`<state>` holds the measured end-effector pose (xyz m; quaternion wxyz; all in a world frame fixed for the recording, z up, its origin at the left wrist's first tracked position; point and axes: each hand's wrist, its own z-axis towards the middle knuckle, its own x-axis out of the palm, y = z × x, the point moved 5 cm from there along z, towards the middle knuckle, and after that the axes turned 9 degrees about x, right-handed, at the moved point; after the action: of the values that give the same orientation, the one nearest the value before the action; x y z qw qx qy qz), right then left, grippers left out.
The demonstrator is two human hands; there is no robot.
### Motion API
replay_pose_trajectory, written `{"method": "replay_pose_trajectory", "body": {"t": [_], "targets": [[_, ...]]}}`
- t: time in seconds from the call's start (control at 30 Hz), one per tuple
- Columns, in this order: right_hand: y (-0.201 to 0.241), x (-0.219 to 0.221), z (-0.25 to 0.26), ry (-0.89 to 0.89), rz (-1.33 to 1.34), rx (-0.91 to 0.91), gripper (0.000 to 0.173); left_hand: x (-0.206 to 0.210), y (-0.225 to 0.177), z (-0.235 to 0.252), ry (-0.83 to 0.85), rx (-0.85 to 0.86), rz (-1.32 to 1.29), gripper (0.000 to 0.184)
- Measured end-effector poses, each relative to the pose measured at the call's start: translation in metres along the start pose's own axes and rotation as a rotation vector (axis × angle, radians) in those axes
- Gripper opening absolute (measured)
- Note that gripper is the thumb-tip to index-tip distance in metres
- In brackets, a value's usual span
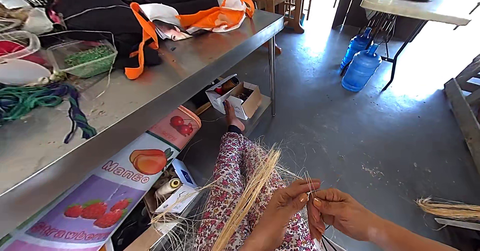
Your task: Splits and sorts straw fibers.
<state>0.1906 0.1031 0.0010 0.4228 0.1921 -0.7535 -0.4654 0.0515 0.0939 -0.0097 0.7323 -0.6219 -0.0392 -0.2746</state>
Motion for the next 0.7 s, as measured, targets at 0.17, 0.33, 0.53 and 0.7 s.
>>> {"method": "replay_pose_trajectory", "body": {"t": [0.17,0.33,0.53,0.7], "targets": [[-0.007,0.0,0.001,0.095,0.125,0.068,0.032,0.008,0.015,-0.001,0.016,-0.061,-0.32,0.027],[-0.006,-0.002,0.002,0.054,0.082,0.091,0.033,0.014,0.018,-0.001,-0.149,-0.176,-0.475,0.02],[-0.005,-0.006,0.004,0.01,0.092,0.134,0.032,0.013,0.022,0.0,-0.27,-0.178,-0.471,0.018],[-0.009,-0.015,0.0,-0.048,0.008,0.146,0.029,0.006,0.016,0.001,-0.363,-0.039,-0.326,0.014]]}}
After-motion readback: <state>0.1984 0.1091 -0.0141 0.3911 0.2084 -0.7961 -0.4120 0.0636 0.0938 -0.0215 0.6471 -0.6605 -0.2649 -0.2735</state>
